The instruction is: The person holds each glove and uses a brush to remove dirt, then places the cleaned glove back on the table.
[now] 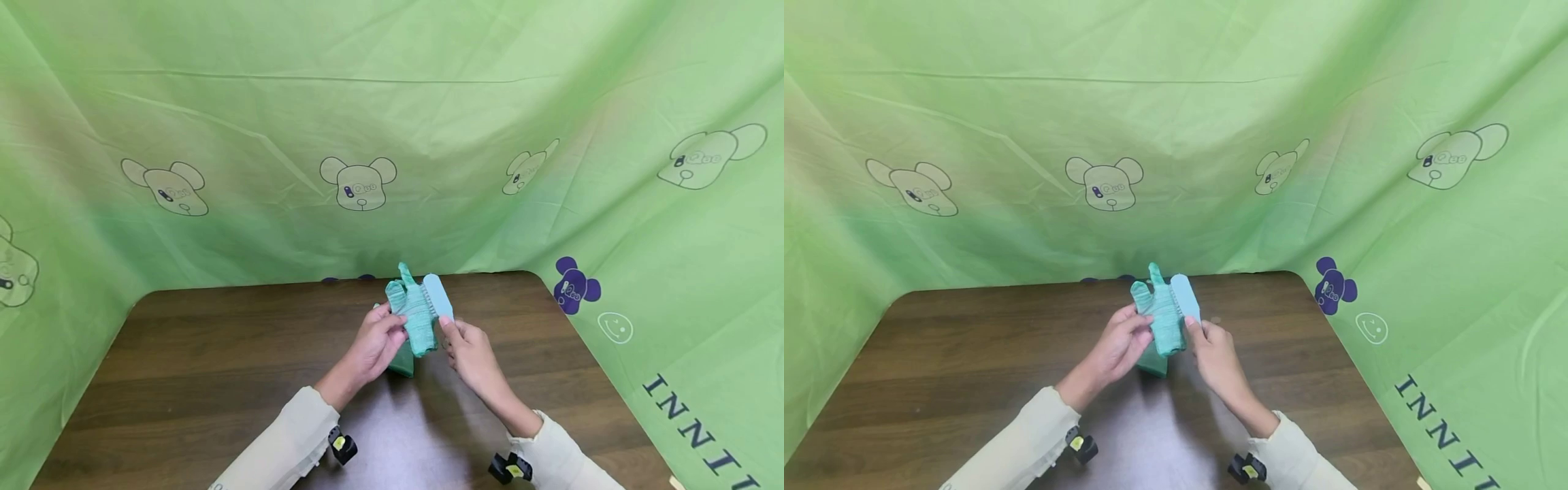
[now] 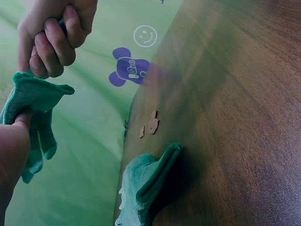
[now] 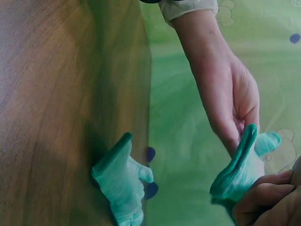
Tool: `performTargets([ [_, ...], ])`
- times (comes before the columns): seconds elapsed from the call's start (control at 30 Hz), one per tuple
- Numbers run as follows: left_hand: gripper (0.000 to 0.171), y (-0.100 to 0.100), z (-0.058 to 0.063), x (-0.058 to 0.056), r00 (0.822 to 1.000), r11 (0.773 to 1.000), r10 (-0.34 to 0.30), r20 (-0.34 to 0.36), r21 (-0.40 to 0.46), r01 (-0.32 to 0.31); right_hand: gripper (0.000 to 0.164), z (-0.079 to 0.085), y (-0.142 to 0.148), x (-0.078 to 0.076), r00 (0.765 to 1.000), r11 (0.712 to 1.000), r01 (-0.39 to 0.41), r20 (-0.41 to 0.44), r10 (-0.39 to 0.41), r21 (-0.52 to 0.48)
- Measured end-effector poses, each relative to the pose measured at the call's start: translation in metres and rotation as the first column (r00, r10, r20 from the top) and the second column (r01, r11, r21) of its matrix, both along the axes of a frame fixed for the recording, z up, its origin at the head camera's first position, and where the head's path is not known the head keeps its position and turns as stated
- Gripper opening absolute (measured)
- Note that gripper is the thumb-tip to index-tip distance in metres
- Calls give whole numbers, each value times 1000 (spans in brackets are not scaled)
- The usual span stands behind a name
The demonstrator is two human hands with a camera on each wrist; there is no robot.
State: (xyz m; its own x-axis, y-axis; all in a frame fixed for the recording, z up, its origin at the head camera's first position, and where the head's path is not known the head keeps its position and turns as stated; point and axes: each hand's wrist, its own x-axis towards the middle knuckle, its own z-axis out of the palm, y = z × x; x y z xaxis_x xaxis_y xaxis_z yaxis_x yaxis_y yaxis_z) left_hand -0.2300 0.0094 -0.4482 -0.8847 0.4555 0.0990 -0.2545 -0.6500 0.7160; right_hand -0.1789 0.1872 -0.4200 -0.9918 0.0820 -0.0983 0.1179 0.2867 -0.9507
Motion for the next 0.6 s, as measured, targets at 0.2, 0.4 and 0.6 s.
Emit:
performTargets([
  [0.2,59,0,0,0,1000,1000,2,24,-9,-2,51,-3,7,-1,998,993,3,68,5,-120],
  [0.4,55,1,-1,0,999,1000,24,33,-20,-23,47,-5,13,-5,989,962,17,143,23,-271],
  [0.6,55,2,-1,0,999,999,30,33,-14,-29,40,-8,19,-10,974,917,46,222,47,-396],
])
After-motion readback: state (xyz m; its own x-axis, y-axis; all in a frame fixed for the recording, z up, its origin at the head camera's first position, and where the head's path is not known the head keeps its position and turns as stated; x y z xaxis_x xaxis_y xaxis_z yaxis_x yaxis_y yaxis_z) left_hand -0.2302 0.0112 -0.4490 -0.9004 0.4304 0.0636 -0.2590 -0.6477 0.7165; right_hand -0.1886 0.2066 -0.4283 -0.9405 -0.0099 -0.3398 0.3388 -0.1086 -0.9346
